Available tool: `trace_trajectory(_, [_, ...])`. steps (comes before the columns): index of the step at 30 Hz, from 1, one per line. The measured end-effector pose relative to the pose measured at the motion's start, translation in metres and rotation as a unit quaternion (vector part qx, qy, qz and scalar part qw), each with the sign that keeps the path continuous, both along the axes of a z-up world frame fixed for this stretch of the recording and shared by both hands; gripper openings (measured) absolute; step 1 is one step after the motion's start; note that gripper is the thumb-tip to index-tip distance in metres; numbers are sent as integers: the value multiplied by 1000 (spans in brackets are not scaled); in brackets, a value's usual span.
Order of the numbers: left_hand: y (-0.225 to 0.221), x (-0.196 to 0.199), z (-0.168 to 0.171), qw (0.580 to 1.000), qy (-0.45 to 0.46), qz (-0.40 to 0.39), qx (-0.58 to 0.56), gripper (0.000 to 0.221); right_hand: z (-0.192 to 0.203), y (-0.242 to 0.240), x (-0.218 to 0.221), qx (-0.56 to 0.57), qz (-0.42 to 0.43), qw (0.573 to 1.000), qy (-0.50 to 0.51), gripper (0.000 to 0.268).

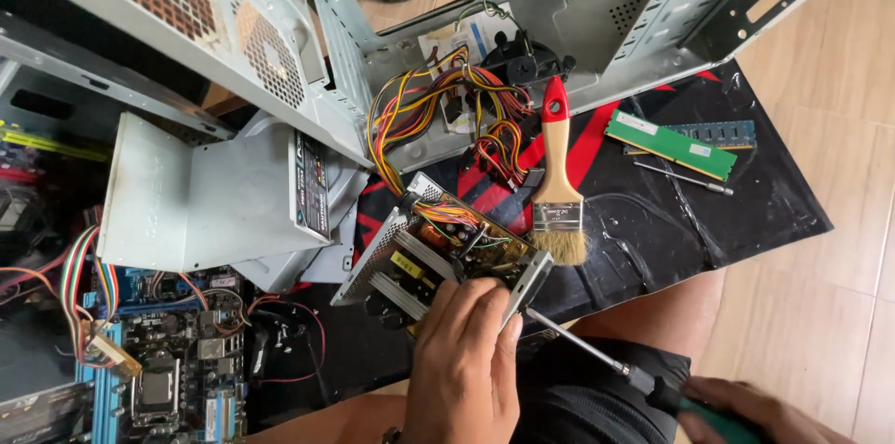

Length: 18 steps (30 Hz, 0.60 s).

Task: Using a screwdriver to remove screws from a computer power supply unit during disassembly.

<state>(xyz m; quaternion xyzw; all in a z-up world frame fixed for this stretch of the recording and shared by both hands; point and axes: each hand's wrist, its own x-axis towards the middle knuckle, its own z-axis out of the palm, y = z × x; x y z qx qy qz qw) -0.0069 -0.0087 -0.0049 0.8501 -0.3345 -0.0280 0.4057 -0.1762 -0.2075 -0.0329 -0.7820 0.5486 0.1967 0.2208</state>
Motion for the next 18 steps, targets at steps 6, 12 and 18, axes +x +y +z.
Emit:
trace_trajectory(6, [0, -2, -4, 1000, -7, 3, 0, 24, 16, 0, -6, 107, -59, 980, -154, 32])
trace_trajectory(12, [1, -6, -7, 999, 22, 8, 34, 22, -9, -3, -7, -78, 291, 834, -463, 45])
trace_trajectory(18, [-1, -10, -8, 999, 35, 15, 34, 21, 7, 12, -1, -83, 244, 848, -463, 30])
